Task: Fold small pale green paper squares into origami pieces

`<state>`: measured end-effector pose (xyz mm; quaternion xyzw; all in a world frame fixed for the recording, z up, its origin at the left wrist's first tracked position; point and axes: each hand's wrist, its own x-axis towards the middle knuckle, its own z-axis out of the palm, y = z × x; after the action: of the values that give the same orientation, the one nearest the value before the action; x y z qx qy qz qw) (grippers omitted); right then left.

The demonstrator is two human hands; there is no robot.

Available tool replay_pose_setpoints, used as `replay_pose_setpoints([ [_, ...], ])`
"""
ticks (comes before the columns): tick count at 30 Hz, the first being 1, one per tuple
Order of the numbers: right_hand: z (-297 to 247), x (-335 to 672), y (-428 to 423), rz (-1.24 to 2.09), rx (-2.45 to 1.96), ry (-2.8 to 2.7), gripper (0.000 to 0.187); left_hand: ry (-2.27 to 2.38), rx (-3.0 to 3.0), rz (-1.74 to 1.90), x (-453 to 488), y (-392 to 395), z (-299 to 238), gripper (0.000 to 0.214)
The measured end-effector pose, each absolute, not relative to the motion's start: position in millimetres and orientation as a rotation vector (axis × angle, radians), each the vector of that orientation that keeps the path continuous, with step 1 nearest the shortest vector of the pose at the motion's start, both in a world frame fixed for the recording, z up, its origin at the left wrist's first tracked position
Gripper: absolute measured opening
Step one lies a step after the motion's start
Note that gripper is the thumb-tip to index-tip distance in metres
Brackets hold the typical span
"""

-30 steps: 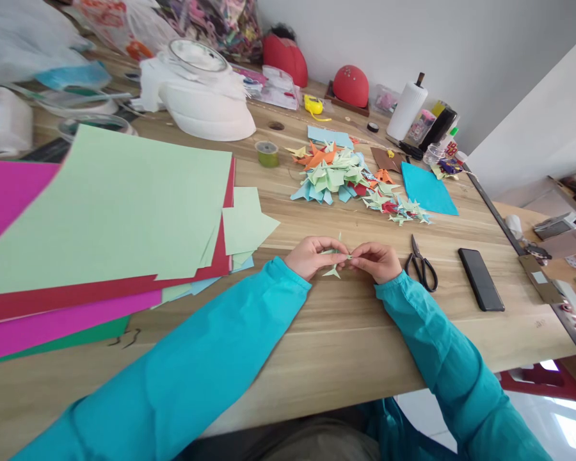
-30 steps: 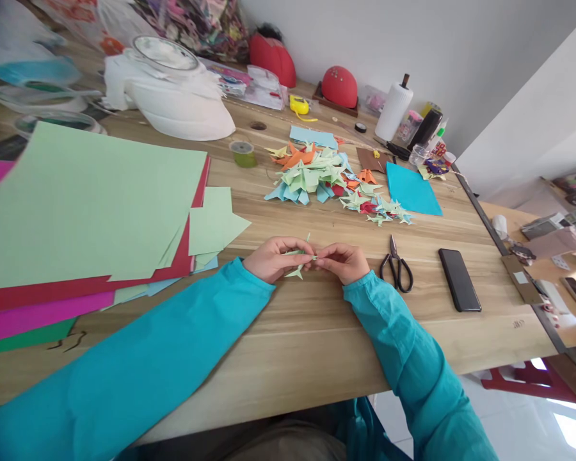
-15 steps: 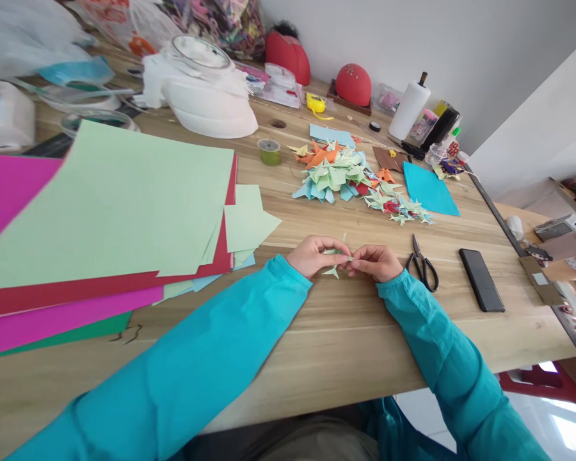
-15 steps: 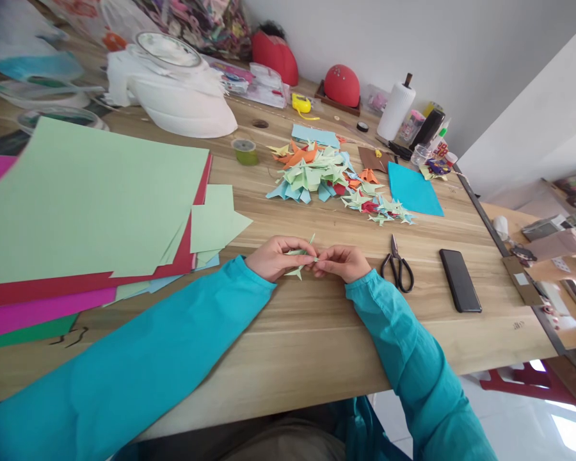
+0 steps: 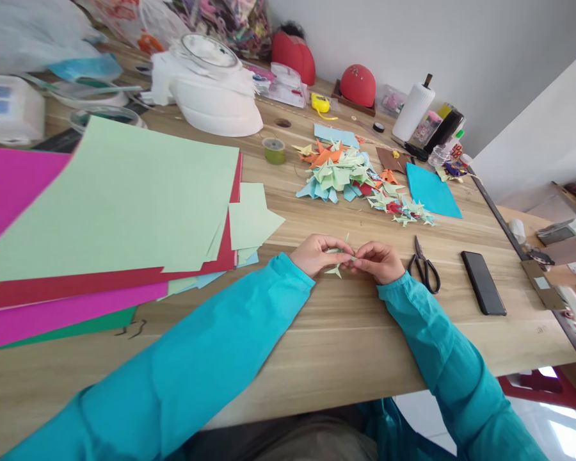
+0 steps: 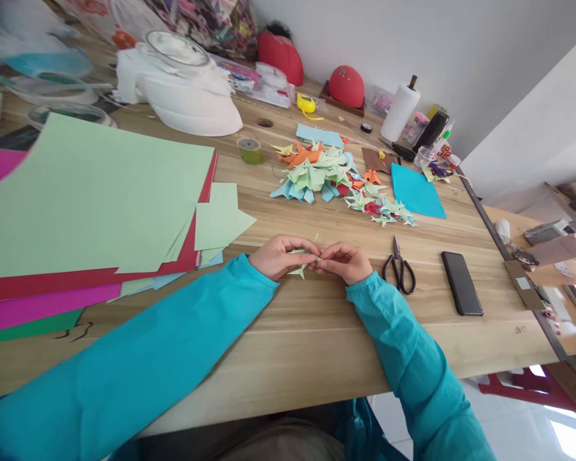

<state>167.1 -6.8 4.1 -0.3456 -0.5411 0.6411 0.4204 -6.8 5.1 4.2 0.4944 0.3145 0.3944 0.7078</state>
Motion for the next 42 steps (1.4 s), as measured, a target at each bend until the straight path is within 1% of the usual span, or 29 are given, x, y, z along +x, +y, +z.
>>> replay_pose_setpoints([
  [6,6.2,166.6,-8.1,1.554,-0.911,-1.414,0.021,0.709,1.061,0.864,-5.4,4.4,5.3,0.022],
  [13,9.1,167.0,-8.3,1.639,-0.950,-1.435,0.024,0.688,1.210,0.828,-9.3,4.6,11.4,0.021],
  [17,11.5,166.6,-7.1,1.640,-0.976,-1.388,0.027,0.699,1.359,0.924,-8.9,2.4,13.1,0.020],
  [22,9.5,169.0,-5.1,1.641,-0.974,-1.390,0.022,0.769,1.425,1.024,-4.5,-2.0,9.7,0.016],
  [28,11.3,170.1,-5.2,1.718,-0.984,-1.401,0.026,0.643,1.486,0.913,-6.8,0.7,11.5,0.018],
  [34,15.1,170.1,-6.2,1.774,-0.966,-1.400,0.026,0.531,1.382,0.811,-10.1,5.3,11.1,0.021],
  [42,15.1,172.1,-6.3,1.784,-0.973,-1.416,0.025,0.556,1.313,0.778,-8.7,7.0,7.3,0.022],
])
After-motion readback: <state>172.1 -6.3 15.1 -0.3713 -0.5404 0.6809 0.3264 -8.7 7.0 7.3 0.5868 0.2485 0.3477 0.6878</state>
